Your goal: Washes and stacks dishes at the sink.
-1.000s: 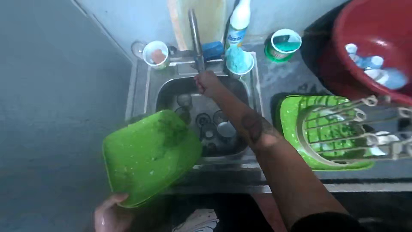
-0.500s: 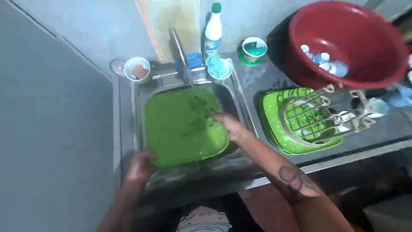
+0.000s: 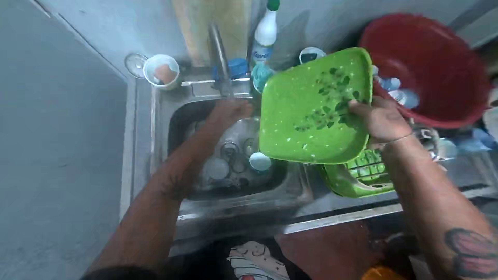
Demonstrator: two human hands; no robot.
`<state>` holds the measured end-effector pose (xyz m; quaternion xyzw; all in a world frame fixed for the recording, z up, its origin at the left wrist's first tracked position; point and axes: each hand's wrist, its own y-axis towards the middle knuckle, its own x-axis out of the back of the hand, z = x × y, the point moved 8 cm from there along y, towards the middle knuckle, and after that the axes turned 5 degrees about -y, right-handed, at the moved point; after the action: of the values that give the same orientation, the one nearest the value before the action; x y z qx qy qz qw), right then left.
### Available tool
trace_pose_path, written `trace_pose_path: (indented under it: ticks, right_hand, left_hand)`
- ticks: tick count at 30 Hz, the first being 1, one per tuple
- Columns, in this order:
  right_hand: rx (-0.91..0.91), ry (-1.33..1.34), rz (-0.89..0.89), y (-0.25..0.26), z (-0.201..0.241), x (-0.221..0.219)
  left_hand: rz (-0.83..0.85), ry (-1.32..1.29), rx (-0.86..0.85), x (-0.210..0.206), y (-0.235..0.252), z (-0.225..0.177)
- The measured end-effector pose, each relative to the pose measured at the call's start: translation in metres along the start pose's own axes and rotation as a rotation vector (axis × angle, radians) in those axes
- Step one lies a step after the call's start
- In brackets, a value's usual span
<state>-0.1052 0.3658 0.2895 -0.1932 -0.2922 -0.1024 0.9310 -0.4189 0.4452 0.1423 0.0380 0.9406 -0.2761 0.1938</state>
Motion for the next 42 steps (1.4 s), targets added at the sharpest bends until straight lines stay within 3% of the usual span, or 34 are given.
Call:
trace_pose_path:
  ticks: [2,6,8,14,17,23,26,29,31,33,37,42]
  right_hand:
    - [0.019,-0.099,0.004,0.011,-0.005,0.007]
    - [0.015,-0.264,0.052,0.022,-0.013,0.002]
    - [0.021,-0.29,0.078,0.031,-0.021,-0.006]
    - [0.058,-0.516,0.179,0.048,-0.016,-0.05]
    - [0.072,-0.66,0.22,0.047,0.004,-0.076]
    - [0.122,-0.803,0.313,0.037,0.022,-0.13]
    - [0.136,-0.838,0.398,0.041,0.017,-0.161]
    - [0.273,-0.744,0.406,0.062,0.003,-0.183]
    - [0.318,-0.688,0.435,0.08,-0.003,-0.193]
    - [0.331,-0.648,0.477,0.096,-0.006,-0.203]
    - [0.261,-0.574,0.571,0.112,-0.002,-0.22]
    - [0.344,-0.647,0.434,0.123,-0.004,-0.231]
  left_hand:
    - [0.021,0.158,-0.033,-0.008,0.003,-0.006]
    - [0.255,1.111,-0.061,-0.02,-0.002,0.03]
    - [0.344,1.419,0.051,-0.012,-0.001,0.065]
    - [0.219,1.165,0.357,0.036,0.022,0.149]
    - [0.221,1.059,0.341,0.048,0.025,0.173]
    - [0.162,1.076,0.404,0.037,0.002,0.154]
    - [0.144,1.0,0.292,0.064,0.014,0.179]
    - [0.186,1.107,0.235,0.066,0.01,0.179]
    - [0.099,1.033,0.302,0.061,-0.007,0.166]
    - [0.01,0.932,0.346,0.066,-0.019,0.163]
    - [0.051,0.98,0.336,0.067,-0.031,0.154]
    - [0.005,0.957,0.363,0.083,-0.035,0.15]
